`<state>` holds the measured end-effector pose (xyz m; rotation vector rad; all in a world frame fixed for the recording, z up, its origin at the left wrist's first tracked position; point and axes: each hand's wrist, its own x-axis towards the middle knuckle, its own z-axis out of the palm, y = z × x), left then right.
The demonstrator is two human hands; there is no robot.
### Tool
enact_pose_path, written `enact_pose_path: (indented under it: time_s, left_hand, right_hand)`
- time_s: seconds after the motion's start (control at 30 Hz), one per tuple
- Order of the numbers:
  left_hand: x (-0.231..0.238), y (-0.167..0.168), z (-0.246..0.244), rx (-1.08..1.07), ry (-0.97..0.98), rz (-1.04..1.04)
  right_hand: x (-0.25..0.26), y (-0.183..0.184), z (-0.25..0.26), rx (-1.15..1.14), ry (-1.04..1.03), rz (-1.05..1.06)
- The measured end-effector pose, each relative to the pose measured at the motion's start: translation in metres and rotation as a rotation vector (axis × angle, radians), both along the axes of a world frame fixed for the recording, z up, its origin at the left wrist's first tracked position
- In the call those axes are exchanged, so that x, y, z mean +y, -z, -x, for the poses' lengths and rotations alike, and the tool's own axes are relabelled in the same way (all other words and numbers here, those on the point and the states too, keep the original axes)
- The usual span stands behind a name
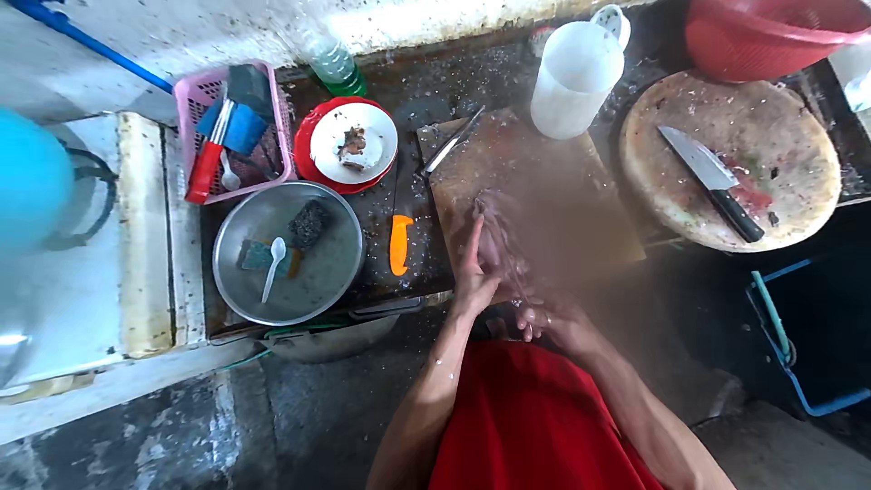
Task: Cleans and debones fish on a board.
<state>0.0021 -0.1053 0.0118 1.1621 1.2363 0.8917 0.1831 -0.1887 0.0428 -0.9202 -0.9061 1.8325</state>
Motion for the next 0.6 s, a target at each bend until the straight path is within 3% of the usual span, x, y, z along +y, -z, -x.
enact_pose_path:
  time_s: [0.07,0.17,0.37,0.53,0.6]
  left_hand:
    - [0.0,0.0,0.0,0.046,0.007,-0.013]
    - [-0.002,0.003,0.0,-0.037,-0.036,0.017]
    - [0.0,0.002,-0.003,-0.083,-0.067,0.046]
    - [0.0,0.004,-0.002,0.0,-0.039,0.003]
    - [-0.001,0.004,0.0,-0.052,-0.074,0.028]
  right_hand:
    - [0.002,-0.014,-0.002,0.123,0.054,-0.076]
    - [0.001,-0.024,-0.003,0.032,0.017,-0.076]
    - [0.003,0.011,0.001,-0.029,-0.058,0.088]
    - [0.014,-0.012,0.0,0.104,0.062,-0.103]
    - [0.01,-0.023,-0.001,0.028,0.046,-0.126]
